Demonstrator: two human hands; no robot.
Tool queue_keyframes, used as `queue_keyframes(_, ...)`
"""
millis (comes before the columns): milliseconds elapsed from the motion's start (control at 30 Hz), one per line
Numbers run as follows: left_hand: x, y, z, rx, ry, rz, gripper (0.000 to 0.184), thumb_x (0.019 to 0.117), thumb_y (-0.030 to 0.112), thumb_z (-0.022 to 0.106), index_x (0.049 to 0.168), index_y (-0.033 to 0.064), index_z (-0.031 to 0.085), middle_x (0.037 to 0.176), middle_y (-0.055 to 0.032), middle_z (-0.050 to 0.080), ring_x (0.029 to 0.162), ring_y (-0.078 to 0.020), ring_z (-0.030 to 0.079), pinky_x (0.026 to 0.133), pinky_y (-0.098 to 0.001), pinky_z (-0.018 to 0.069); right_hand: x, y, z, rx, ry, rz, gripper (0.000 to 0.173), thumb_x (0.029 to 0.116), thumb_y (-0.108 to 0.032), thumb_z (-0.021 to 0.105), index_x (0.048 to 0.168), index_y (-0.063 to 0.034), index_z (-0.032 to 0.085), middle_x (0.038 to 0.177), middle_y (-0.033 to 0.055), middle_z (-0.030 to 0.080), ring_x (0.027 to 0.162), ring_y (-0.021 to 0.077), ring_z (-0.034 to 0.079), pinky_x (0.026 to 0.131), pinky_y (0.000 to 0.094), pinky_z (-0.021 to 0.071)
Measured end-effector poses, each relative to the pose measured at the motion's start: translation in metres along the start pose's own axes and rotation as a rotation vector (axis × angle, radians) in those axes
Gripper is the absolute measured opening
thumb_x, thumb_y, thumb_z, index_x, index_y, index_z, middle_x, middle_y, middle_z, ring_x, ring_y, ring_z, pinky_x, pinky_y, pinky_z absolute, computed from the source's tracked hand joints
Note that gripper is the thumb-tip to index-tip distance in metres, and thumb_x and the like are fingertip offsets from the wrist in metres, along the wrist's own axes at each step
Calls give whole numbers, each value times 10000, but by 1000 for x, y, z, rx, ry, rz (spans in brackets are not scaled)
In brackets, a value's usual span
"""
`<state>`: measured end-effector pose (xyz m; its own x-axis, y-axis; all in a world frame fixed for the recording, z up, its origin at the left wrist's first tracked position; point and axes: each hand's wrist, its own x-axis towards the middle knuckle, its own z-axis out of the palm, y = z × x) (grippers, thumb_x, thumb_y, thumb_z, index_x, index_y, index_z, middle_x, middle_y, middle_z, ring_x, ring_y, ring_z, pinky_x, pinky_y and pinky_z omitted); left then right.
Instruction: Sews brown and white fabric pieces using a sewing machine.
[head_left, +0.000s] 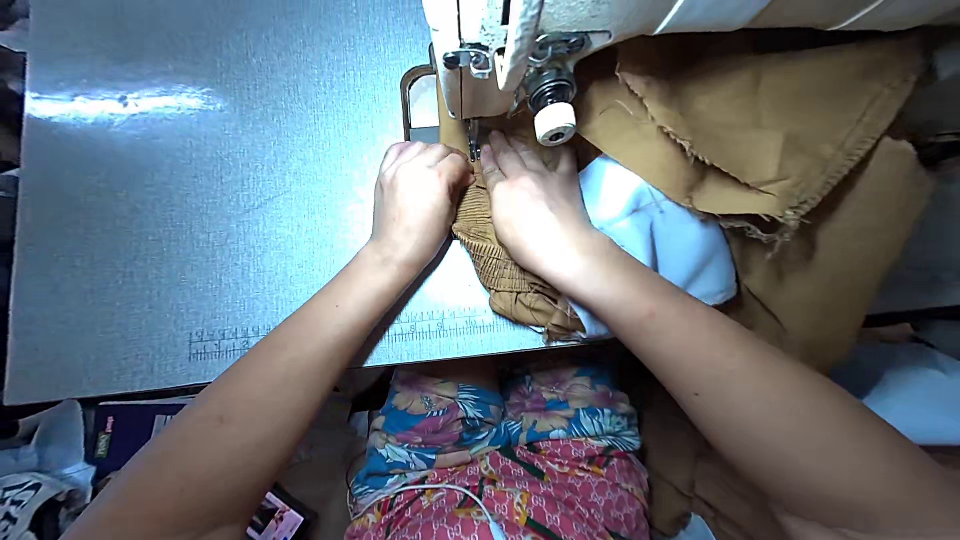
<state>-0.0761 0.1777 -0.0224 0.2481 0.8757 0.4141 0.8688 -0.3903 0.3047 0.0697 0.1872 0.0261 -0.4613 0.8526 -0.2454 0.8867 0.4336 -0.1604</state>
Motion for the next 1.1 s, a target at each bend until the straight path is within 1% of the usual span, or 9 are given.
queue_keyframes(33,2,0,-1,-3,-17,-22,198,1008,88,583,989,-14,751,1072,-171,758,1048,-346,719,1022,-523,476,1,3,-1,27,-9,-4,525,1059,-7,357,1584,-9,348,1674,143,305,1549,319,283,1170,675,183)
queue_keyframes(133,8,-1,0,-6,-39,-71,199,1011,94,585,1001,-19,748,1086,-171,749,1071,-343,705,1025,-506,473,8,8,-3,36,-31,4,570,1048,-15,388,1611,-49,305,1694,99,270,1561,291,256,1188,617,204)
queue_keyframes(300,13,-3,4,-55,7,-103,184,997,88,609,990,-25,754,1088,-175,754,1096,-349,703,1002,-483,506,18,13,-6,24,-57,2,582,1038,-32,433,1608,-69,326,1693,105,272,1573,301,218,1207,593,223)
queue_keyframes(433,17,-11,-2,-165,-20,-78,153,969,64,648,982,-46,753,1062,-200,755,1050,-380,715,971,-509,527,19,17,-6,14,-35,-26,557,1022,-20,462,1573,-38,384,1664,147,323,1553,334,265,1200,582,275)
queue_keyframes(467,16,-13,-4,-188,-32,-64,149,967,57,646,985,-44,754,1068,-198,754,1052,-375,717,981,-510,526,13,15,-4,-23,15,-38,550,1014,-9,467,1559,-29,407,1637,163,371,1526,350,326,1177,590,316)
queue_keyframes(567,14,-16,-5,-214,-42,-54,157,971,46,632,1001,-38,762,1121,-194,752,1123,-374,701,1049,-524,488,-14,1,-3,-125,86,-74,509,1004,36,479,1513,15,468,1580,203,441,1452,398,425,1132,645,318)
queue_keyframes(800,15,-12,-1,-158,-61,-67,162,993,66,622,1005,-11,763,1144,-165,740,1148,-346,682,1021,-565,478,-6,-2,-9,-139,-40,17,521,1015,-14,502,1534,-25,455,1642,122,375,1470,341,415,1153,617,299)
queue_keyframes(967,13,-10,1,-126,-39,-75,125,975,68,657,963,17,770,1097,-130,748,1114,-308,694,1001,-543,498,-3,9,-16,-50,-127,19,525,1054,-86,408,1579,-109,413,1680,56,316,1524,277,338,1209,540,264)
queue_keyframes(1100,17,-8,-4,-154,-124,-150,183,1010,91,610,1022,4,770,1145,-143,739,1180,-313,668,1070,-562,443,0,11,-23,-11,-182,17,550,1057,-75,361,1605,-118,359,1685,67,302,1534,269,322,1223,530,243)
